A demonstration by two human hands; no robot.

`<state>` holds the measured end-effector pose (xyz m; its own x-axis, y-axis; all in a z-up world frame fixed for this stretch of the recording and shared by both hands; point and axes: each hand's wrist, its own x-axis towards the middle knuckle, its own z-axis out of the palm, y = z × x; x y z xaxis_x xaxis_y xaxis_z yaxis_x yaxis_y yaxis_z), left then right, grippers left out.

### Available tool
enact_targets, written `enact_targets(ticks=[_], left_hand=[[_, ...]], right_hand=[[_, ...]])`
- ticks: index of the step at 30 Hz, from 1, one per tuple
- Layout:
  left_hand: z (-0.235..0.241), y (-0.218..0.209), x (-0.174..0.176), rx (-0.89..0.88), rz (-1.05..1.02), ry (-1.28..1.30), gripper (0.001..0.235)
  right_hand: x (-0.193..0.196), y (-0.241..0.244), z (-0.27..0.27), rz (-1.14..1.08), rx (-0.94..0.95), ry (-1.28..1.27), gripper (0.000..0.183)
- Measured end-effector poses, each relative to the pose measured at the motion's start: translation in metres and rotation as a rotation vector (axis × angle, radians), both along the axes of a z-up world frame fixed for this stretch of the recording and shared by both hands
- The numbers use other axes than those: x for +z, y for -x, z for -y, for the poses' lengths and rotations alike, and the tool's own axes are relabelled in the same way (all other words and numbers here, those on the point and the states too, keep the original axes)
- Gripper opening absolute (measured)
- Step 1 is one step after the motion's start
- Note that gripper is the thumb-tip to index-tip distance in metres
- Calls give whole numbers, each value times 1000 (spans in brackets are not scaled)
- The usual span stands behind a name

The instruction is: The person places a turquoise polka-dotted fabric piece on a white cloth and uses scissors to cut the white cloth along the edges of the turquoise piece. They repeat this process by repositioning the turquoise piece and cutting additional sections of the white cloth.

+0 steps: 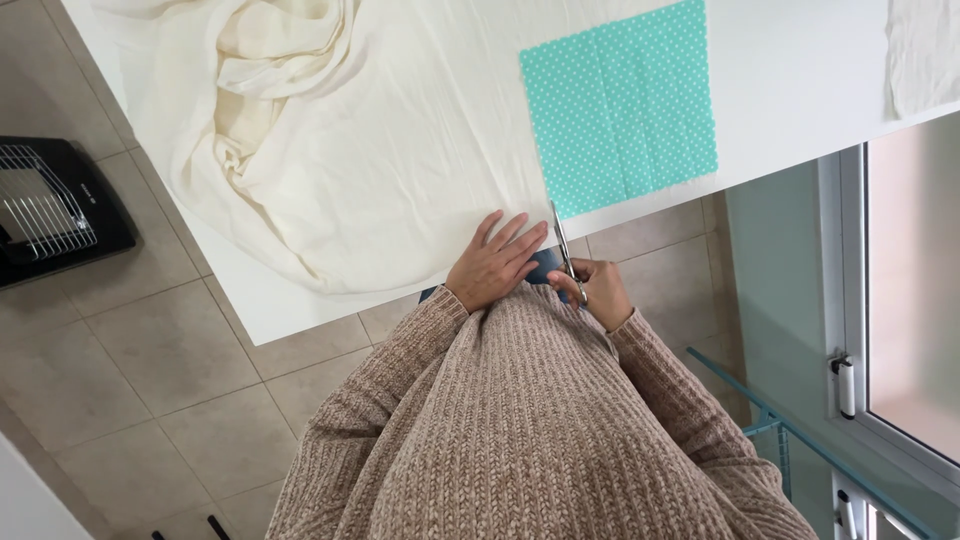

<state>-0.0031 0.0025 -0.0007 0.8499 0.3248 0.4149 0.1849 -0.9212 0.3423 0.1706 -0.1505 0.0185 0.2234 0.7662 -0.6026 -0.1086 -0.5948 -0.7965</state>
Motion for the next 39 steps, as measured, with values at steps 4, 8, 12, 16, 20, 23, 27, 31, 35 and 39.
enact_targets(ticks=[4, 8, 12, 16, 20, 23, 27, 31, 35, 39], left_hand=[[-1, -1, -1, 9, 22, 2, 38], [2, 0, -1, 13, 39, 22, 38], [1, 0, -2, 16, 42, 20, 39], [2, 0, -9, 30, 49, 22, 39], [3, 1, -9, 20, 50, 42, 38], [2, 2, -11, 8, 39, 37, 38], [2, 2, -9, -1, 23, 37, 38], [1, 3, -9, -1, 24, 47, 39], [1, 3, -9, -5, 20, 66, 38], [3, 3, -14, -3, 15, 70, 38]], right_hand=[[4, -6, -10, 10, 12, 1, 18], [1, -6, -8, 29, 26, 2, 20], [8, -5, -14, 63, 46, 18, 23], [22, -4, -20, 97, 76, 25, 25], [23, -3, -19, 61, 46, 60, 24], [21, -5, -26, 79, 69, 57, 25], [23, -9, -39, 122, 125, 44, 30], [27, -12, -42, 137, 148, 55, 29], [31, -10, -45, 110, 126, 72, 30], [25, -15, -52, 105, 137, 50, 35]])
